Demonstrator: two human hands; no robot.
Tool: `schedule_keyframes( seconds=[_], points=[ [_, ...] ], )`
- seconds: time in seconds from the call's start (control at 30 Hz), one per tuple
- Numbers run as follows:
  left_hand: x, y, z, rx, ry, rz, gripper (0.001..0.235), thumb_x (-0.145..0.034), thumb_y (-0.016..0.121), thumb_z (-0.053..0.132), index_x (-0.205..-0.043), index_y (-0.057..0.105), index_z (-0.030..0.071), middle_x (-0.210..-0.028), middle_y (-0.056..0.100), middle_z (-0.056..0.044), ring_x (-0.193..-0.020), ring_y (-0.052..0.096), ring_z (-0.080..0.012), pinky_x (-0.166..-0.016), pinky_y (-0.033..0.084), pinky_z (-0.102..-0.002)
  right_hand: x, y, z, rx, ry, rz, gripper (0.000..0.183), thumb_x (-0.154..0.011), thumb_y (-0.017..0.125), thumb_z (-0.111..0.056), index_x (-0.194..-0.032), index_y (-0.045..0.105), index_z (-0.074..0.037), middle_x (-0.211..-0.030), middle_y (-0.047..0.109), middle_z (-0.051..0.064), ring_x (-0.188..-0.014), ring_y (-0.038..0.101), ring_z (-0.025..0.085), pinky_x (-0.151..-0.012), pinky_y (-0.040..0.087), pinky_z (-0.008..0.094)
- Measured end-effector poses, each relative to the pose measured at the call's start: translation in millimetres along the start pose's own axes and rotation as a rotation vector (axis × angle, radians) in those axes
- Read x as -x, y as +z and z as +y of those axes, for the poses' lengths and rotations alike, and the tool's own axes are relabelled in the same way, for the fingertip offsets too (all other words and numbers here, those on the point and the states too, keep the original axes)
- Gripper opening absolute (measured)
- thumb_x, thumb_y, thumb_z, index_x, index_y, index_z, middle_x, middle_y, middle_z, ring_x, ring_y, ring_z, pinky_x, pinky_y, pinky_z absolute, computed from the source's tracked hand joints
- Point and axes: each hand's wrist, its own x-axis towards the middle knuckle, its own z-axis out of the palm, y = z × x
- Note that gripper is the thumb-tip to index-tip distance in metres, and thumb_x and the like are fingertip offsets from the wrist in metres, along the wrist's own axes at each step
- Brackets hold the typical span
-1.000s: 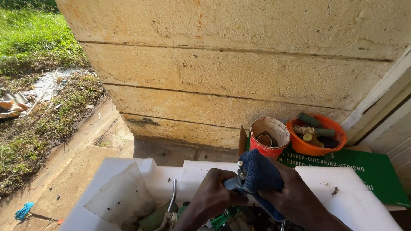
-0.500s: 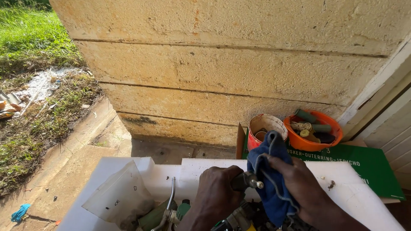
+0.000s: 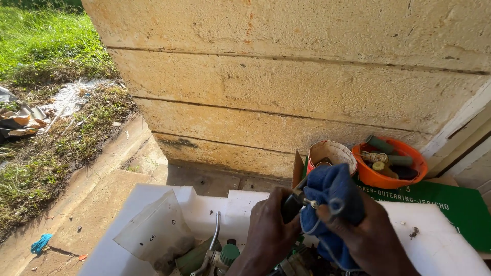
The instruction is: Cleaning and inspecting various mechanical parts using a cloth in an outdoor workspace.
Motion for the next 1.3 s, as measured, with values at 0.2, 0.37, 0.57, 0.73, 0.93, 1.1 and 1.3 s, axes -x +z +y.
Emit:
schedule_keyframes(
  seconds=[0.2,0.37,0.57,0.73,0.93,1.1,1.3],
  points=[
    [9.0,-9.5,17.3,0.351,0.012,-0.124,0.031,-0.086,0.068,0.021,-0.114,0.061,0.009,-0.087,0.071,-0.006,-0.077,0.061,-0.0157,-0.067,0.049,-0.034,-11.7,0.9,10.6,0.114,0.013,-0.110,0.051,-0.072,0.087,-0.007,-0.123,0.081,-0.013,-0.099,0.086,0.006,-0.088,0.073,0.014,-0.077,0.061,0.032],
    [9.4,-14.1,27.3,0.859,-0.227,-0.298,0.032,-0.091,0.059,0.001,-0.123,0.059,-0.001,-0.087,0.064,-0.013,-0.057,0.056,-0.0162,-0.053,0.048,-0.027,-21.9,-10.1,11.4,0.160,0.035,-0.146,0.042,-0.073,0.086,-0.005,-0.115,0.086,-0.009,-0.096,0.089,0.009,-0.086,0.076,0.018,-0.081,0.060,0.034],
    [2.5,-12.2,25.3,1.083,-0.276,-0.173,0.032,-0.109,0.052,0.026,-0.087,0.056,0.003,-0.073,0.066,-0.014,-0.044,0.053,-0.0180,-0.040,0.040,-0.029,-36.9,-9.5,44.9,-0.056,-0.128,-0.182,0.017,-0.078,0.087,-0.010,-0.085,0.079,0.004,-0.076,0.074,0.010,-0.069,0.062,0.017,-0.062,0.052,0.034],
    [-1.9,-23.0,29.0,0.919,-0.321,0.045,0.033,-0.100,0.061,0.029,-0.098,0.073,-0.001,-0.073,0.065,-0.012,-0.042,0.046,-0.0151,-0.042,0.033,-0.026,5.5,-0.4,-56.2,-0.338,0.255,0.111,0.041,-0.095,0.055,-0.008,-0.134,0.064,0.000,-0.126,0.071,0.020,-0.112,0.065,0.033,-0.101,0.050,0.045],
    [-1.7,-13.0,20.9,0.842,-0.268,-0.059,0.030,-0.099,0.064,0.025,-0.115,0.065,-0.001,-0.085,0.066,-0.012,-0.049,0.051,-0.0138,-0.045,0.042,-0.026,-13.2,-2.7,28.2,-0.329,-0.110,-0.211,0.079,-0.070,0.069,0.019,-0.146,0.062,-0.003,-0.127,0.077,0.020,-0.102,0.073,0.027,-0.089,0.061,0.041],
    [4.2,-3.6,14.2,0.593,-0.137,-0.029,0.033,-0.103,0.052,0.038,-0.101,0.066,0.008,-0.082,0.060,-0.001,-0.078,0.053,-0.0105,-0.067,0.041,-0.031,-42.3,-8.9,94.9,0.862,-0.783,-0.260,0.116,-0.051,0.085,-0.021,-0.156,0.035,-0.014,-0.149,0.049,0.014,-0.114,0.065,0.039,-0.078,0.060,0.048],
    [10.3,-15.8,26.5,0.308,0.087,-0.095,0.042,-0.103,0.044,0.048,-0.104,0.061,0.010,-0.069,0.064,-0.003,-0.056,0.056,-0.0164,-0.051,0.038,-0.038,-7.5,2.1,11.1,0.204,-0.008,-0.308,0.061,-0.071,0.065,-0.008,-0.130,0.074,-0.013,-0.099,0.085,0.014,-0.080,0.070,0.024,-0.072,0.053,0.038]
  ],
)
